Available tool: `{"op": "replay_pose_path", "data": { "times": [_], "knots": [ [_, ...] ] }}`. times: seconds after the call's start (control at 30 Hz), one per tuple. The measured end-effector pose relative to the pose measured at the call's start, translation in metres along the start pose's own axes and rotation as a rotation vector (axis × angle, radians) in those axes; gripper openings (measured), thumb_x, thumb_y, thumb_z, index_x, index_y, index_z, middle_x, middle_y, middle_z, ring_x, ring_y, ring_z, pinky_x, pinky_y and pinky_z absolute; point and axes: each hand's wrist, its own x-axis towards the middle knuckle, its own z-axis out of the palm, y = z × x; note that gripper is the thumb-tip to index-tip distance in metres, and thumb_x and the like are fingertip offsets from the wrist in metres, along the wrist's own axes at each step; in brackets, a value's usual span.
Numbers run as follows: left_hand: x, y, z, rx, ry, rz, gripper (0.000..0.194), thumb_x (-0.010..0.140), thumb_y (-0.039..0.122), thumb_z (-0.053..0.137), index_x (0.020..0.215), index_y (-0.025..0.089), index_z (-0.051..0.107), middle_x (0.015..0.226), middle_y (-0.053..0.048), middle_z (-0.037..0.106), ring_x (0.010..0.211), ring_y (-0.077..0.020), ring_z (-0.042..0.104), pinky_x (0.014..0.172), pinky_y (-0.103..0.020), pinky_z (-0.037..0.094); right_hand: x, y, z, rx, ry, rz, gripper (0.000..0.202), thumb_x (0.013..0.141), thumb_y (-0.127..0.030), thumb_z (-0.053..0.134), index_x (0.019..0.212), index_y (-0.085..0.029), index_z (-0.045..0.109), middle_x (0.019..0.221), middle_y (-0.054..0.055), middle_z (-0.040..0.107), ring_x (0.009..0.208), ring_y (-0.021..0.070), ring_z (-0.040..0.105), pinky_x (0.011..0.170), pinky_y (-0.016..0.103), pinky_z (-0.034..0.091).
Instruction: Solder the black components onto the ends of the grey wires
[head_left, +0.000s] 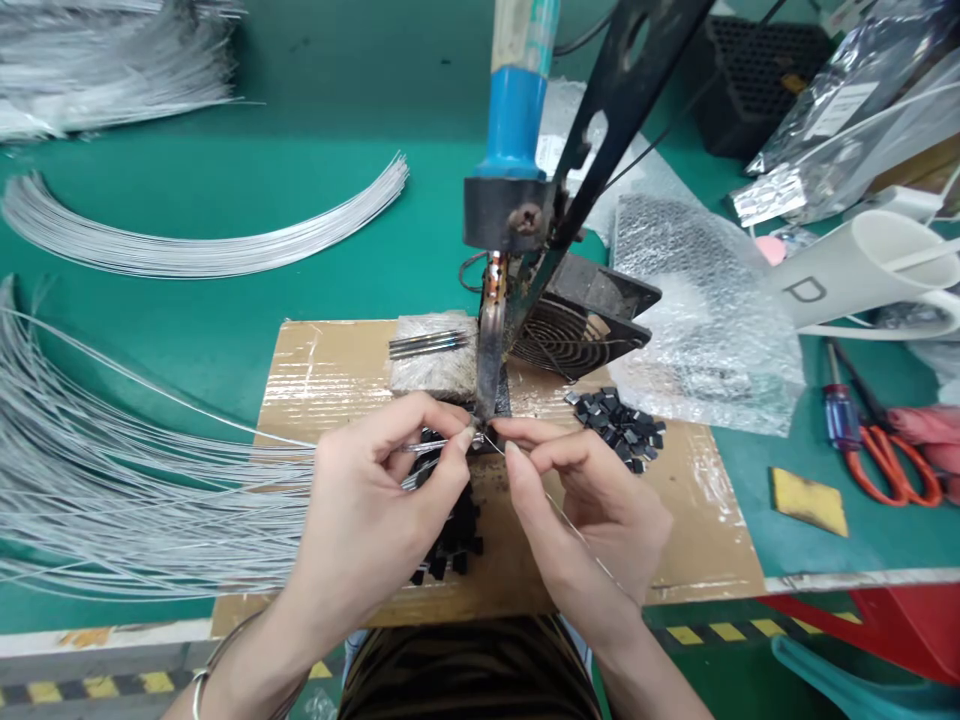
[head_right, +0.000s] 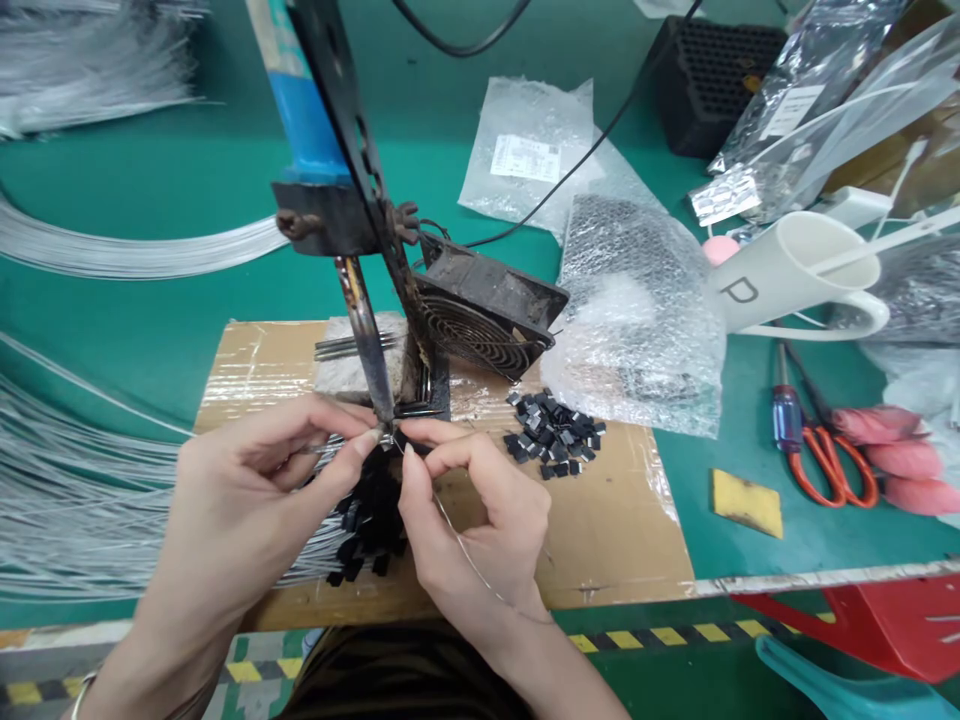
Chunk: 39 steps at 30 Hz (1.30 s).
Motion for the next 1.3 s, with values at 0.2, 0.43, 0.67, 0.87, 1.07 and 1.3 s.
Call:
{"op": "replay_pose_path", "data": {
  "times": [0.2,0.43,0.67,0.87,1.07,1.3],
  "knots": [
    [-0.0019,-0.0015,-0.0003,0.006,0.006,-0.009,0.010,0.088,0.018,0.070,0.079,0.022,0.073,0.081,0.001,0.077,0.050,-0.0080,0.044,0.044,-0.025,0.024,0.0005,-0.0023,0.0024,0.004,0.021,0.004,0.017,0.091,-0.007,0.071,0.086,-0.023,0.068,0.110,0.005,0.081,0.104,0.0209,0.077,0.096,0.036,0.060],
    [-0.0001,0.0006,0.0019,0.045,0.008,-0.012,0.010,0.087,0.018,0.069,0.078,0.021,0.072,0.074,0.001,0.073,0.047,-0.0077,0.035,0.043,-0.025,0.022,0.0007,-0.0010,0.0011,-0.016,0.015,-0.002,0.016,0.092,-0.008,0.071,0.087,-0.023,0.068,0.112,0.006,0.081,0.104,0.0217,0.077,0.096,0.037,0.061],
    [-0.0018,0.0011,0.0004,0.047,0.002,-0.007,0.011,0.087,0.017,0.068,0.078,0.022,0.072,0.075,0.002,0.073,0.047,-0.0078,0.032,0.043,-0.025,0.022,0.0010,0.0002,0.0000,-0.015,0.017,-0.015,0.017,0.091,-0.006,0.072,0.087,-0.023,0.068,0.109,0.005,0.081,0.101,0.0206,0.078,0.095,0.036,0.061],
    [-0.0014,-0.0003,0.0010,0.047,0.006,-0.015,0.010,0.087,0.019,0.069,0.079,0.022,0.073,0.079,0.000,0.076,0.056,-0.0113,0.054,0.045,-0.024,0.029,0.0005,0.0014,0.0016,-0.029,0.028,-0.027,0.016,0.091,-0.007,0.072,0.088,-0.023,0.069,0.108,0.006,0.081,0.101,0.0220,0.078,0.094,0.038,0.063],
    [-0.0015,0.0007,0.0013,0.044,0.004,-0.009,0.009,0.087,0.019,0.070,0.079,0.022,0.073,0.081,-0.001,0.078,0.064,-0.0137,0.063,0.047,-0.023,0.035,-0.0005,0.0006,0.0013,-0.026,0.024,-0.026,0.016,0.092,-0.008,0.072,0.088,-0.023,0.069,0.109,0.006,0.081,0.101,0.0225,0.078,0.096,0.040,0.062],
    [-0.0029,-0.0037,0.0006,0.036,-0.008,-0.042,0.010,0.087,0.019,0.069,0.078,0.022,0.073,0.082,-0.002,0.078,0.065,-0.0146,0.065,0.049,-0.023,0.039,-0.0012,0.0021,-0.0001,-0.036,0.008,-0.012,0.016,0.092,-0.008,0.071,0.086,-0.023,0.068,0.110,0.006,0.081,0.102,0.0226,0.078,0.097,0.041,0.062]
  ]
}}
